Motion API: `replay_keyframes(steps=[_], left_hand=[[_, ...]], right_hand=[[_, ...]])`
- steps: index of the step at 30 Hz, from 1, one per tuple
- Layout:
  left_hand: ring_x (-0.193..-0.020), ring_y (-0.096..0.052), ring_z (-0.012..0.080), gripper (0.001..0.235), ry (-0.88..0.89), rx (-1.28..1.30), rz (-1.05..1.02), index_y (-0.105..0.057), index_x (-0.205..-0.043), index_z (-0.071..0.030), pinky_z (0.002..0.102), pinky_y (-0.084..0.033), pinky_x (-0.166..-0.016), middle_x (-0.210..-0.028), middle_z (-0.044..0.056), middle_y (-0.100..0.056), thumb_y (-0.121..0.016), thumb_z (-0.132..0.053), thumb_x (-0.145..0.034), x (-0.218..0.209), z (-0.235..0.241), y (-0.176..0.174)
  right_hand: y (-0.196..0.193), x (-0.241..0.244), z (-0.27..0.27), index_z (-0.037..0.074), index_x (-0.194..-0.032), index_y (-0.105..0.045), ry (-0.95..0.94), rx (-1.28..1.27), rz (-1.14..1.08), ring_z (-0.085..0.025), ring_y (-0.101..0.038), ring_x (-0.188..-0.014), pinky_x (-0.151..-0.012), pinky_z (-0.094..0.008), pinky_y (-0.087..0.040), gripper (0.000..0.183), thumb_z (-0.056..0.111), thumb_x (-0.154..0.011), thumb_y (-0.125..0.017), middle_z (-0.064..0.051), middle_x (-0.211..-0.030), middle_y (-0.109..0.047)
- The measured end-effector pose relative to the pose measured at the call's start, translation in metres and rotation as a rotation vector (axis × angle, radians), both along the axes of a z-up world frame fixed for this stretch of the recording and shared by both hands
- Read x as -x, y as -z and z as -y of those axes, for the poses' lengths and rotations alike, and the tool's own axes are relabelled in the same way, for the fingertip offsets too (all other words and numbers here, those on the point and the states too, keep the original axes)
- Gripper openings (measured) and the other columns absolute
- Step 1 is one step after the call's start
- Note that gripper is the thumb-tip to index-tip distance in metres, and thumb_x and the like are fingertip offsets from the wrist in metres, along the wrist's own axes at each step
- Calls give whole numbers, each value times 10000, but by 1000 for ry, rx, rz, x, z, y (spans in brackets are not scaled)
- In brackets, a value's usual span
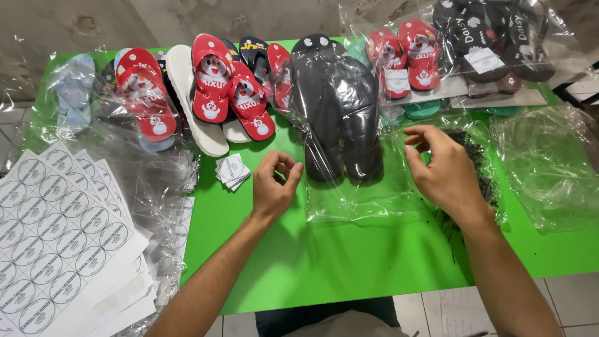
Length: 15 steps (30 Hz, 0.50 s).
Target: The person trims excess material from a black flip-flop using shears, pairs it with another black flip-flop, places them both into a plastic bag, and applies adhesive labels to the outside of the bag.
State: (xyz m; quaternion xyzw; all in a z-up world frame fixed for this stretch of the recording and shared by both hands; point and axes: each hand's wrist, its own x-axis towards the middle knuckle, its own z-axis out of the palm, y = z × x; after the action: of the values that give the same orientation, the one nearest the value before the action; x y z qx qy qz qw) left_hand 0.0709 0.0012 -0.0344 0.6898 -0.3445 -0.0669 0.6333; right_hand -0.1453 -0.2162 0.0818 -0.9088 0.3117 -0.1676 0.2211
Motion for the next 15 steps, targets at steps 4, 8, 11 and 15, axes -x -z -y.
replay_keyframes(steps=[4,8,11,15], left_hand=[[-573,-599,190,289,-18,-122,44,-638,-749,-122,320,-463,-508,-625,25,-547,-799,-336,-860,9,-4,-9],[-559,-596,168,275,-20,-137,61,-639,-715,-155,301,-463,-499,-582,11,-553,-795,-347,-835,8,-4,-4],[-545,-572,169,198,32,-90,82,-636,-690,-147,292,-449,-478,-555,26,-548,-765,-235,-812,4,-2,1],[-505,-518,141,154,96,-36,83,-622,-642,-149,287,-423,-457,-504,15,-522,-723,-147,-758,-8,0,9]], right_hand=[[13,-17,4,48,-1461,-533,27,-156,-20,-397,-690,-1085,-842,-558,-561,461,155,-1018,-597,-230,-1210,-686],[27,-20,9,-21,-1488,-475,73,-223,125,-384,-677,-996,-792,-526,-553,495,80,-1022,-608,-275,-1197,-649],[48,-18,23,14,-1476,-490,79,-303,198,-305,-681,-926,-758,-461,-549,528,96,-987,-670,-234,-1132,-686],[50,-15,28,72,-1394,-577,70,-424,259,-166,-644,-801,-668,-315,-524,492,20,-915,-676,-123,-916,-729]])
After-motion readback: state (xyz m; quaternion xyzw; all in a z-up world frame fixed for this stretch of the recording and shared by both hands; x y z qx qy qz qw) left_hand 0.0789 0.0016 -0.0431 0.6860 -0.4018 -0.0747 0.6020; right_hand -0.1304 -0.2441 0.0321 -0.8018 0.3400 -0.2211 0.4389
